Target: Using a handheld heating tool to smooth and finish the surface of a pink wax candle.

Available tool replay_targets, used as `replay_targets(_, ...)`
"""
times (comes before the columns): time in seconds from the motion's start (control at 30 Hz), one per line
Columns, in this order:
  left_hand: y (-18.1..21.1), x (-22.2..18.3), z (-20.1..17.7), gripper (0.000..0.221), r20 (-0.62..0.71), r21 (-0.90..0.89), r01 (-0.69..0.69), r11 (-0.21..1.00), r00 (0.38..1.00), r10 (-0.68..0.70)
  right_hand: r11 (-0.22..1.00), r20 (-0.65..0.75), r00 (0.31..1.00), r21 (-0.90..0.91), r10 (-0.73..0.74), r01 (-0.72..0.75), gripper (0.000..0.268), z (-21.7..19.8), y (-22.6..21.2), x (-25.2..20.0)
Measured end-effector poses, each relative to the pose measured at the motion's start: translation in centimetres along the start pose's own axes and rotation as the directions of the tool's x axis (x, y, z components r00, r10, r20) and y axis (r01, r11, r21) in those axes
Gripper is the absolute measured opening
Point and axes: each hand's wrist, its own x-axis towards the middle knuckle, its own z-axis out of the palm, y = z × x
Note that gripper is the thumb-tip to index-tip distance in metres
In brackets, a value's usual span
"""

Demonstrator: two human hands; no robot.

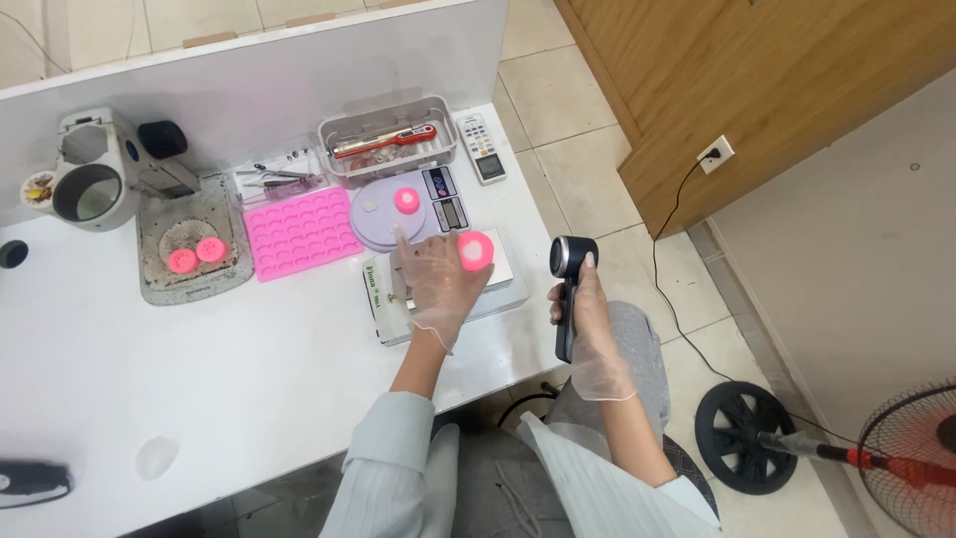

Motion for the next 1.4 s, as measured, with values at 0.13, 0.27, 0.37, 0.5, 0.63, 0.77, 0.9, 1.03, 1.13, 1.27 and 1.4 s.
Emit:
replay_targets(0.13,0.2,0.5,4.3,0.086,-0.268,0.069,0.048,0.996,0.963,-0.028,0.999,0.034,0.999,-0.042,-0.001,0.003,0.055,0.2,0.3,-1.0)
replay_targets(0.27,0.0,0.8,4.5,0.070,-0.399,-0.255,-0.119,0.960,0.917,0.008,0.998,0.063,0.998,-0.068,-0.012,0.016,0.055,0.2,0.4,-0.8)
replay_targets(0.37,-1.2,1.9,2.7,0.037,-0.205,-0.369,-0.105,0.924,0.978,0.029,0.998,0.058,0.998,-0.062,0.007,-0.003,0.055,-0.1,0.6,-0.4)
replay_targets(0.5,-1.7,4.4,0.8,0.027,-0.313,-0.198,-0.152,0.968,0.946,0.085,0.998,0.048,0.999,-0.057,0.009,-0.006,0.057,-0.4,0.5,-0.3)
replay_targets(0.63,-2.7,6.6,2.1,0.018,-0.171,-0.152,-0.204,0.967,0.969,0.177,0.998,0.036,0.999,-0.056,0.024,-0.022,0.056,-1.1,0.8,0.2)
replay_targets(0.77,-3.4,8.9,3.4,0.022,-0.173,-0.096,-0.112,0.989,0.980,0.095,0.998,0.022,1.000,-0.063,0.022,-0.020,0.056,-1.2,0.5,0.3)
replay_targets(0.9,-3.3,7.7,1.3,0.028,-0.206,-0.311,-0.220,0.925,0.965,0.160,0.997,0.034,0.999,-0.073,0.018,-0.016,0.054,-0.9,0.0,0.2)
replay_targets(1.03,-2.6,7.0,-0.1,0.021,0.072,-0.261,-0.197,0.945,0.972,0.223,0.995,0.032,0.999,-0.099,0.029,-0.026,0.054,-0.3,-0.5,-0.6)
replay_targets(1.13,-2.5,7.7,0.1,0.019,0.081,-0.215,-0.193,0.957,0.973,0.215,0.993,0.020,0.999,-0.109,0.044,-0.042,0.054,0.2,-0.7,-0.8)
replay_targets(1.27,-2.4,8.5,1.3,0.021,0.022,-0.219,-0.212,0.952,0.975,0.222,0.991,0.007,0.999,-0.129,0.035,-0.034,0.054,-0.4,-0.6,-0.8)
replay_targets(1.4,-2.8,9.3,3.4,0.025,-0.062,-0.169,-0.180,0.969,0.983,0.171,0.991,0.012,0.999,-0.129,0.041,-0.039,0.054,-0.6,-0.4,-0.4)
